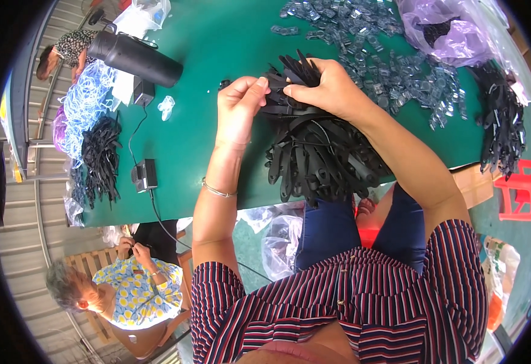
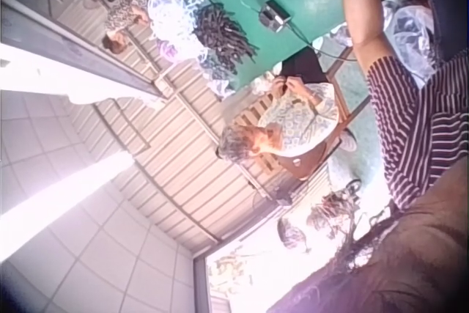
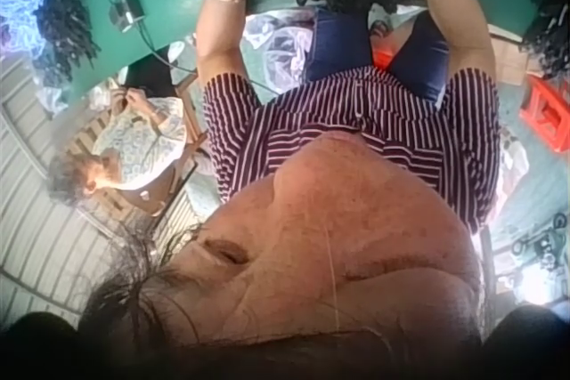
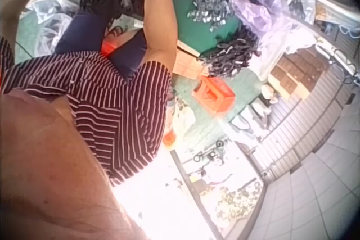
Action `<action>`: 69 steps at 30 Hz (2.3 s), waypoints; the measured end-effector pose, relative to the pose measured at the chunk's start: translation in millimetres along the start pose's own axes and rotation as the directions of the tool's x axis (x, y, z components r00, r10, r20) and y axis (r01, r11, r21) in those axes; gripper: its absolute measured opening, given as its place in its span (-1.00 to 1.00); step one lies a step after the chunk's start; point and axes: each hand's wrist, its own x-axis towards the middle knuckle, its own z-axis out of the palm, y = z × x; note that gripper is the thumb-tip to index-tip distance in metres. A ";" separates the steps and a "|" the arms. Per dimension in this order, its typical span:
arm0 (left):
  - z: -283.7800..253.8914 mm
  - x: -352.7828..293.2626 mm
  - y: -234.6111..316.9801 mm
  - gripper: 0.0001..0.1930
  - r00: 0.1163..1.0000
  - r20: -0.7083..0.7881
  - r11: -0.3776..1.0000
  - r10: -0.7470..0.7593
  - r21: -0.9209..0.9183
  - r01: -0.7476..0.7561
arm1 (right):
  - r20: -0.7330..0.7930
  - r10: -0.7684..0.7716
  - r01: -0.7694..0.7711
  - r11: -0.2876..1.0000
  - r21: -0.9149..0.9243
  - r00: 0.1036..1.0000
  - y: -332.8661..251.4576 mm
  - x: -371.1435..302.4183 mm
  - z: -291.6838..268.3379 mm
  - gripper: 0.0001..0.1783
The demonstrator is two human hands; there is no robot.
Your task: Assembling small black plastic components onto a bundle of straps at a factory workbench.
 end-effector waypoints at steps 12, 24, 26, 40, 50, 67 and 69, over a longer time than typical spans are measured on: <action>-64.3 18.0 0.9 -0.86 0.985 -0.108 0.776 0.136 0.630 -0.038 | -0.087 0.059 -0.053 0.996 0.075 0.994 0.5 -0.5 -3.4 -0.67; -50.6 16.2 -4.2 -0.82 0.993 -0.005 0.711 0.115 0.699 -0.079 | -0.061 0.001 0.003 0.997 0.071 0.998 0.7 -0.1 -1.5 -0.75; -41.0 15.5 1.9 -0.84 0.999 -0.015 0.949 0.028 0.313 -0.022 | -0.079 -0.019 0.023 0.999 0.041 0.997 2.1 0.1 -0.9 -0.75; -9.5 5.2 0.7 -0.83 0.967 0.193 0.887 -0.166 -0.400 0.232 | 0.042 -0.072 0.071 0.997 0.012 0.997 -0.2 -0.8 0.3 -0.81; -7.6 4.3 0.8 -0.82 0.984 0.135 0.949 -0.118 -0.277 0.152 | 0.046 -0.049 0.047 0.998 0.038 0.998 -2.8 -0.3 1.5 -0.79; 3.9 -3.9 9.9 -0.92 0.974 0.198 0.992 -0.111 -0.041 0.121 | -0.004 -0.169 0.169 0.985 -0.048 0.986 0.5 -1.5 8.9 -0.73; 3.7 -2.4 7.2 -0.92 0.973 0.197 0.986 -0.120 -0.095 0.140 | 0.000 -0.095 0.092 0.969 -0.231 0.995 -7.6 -2.9 7.8 -0.76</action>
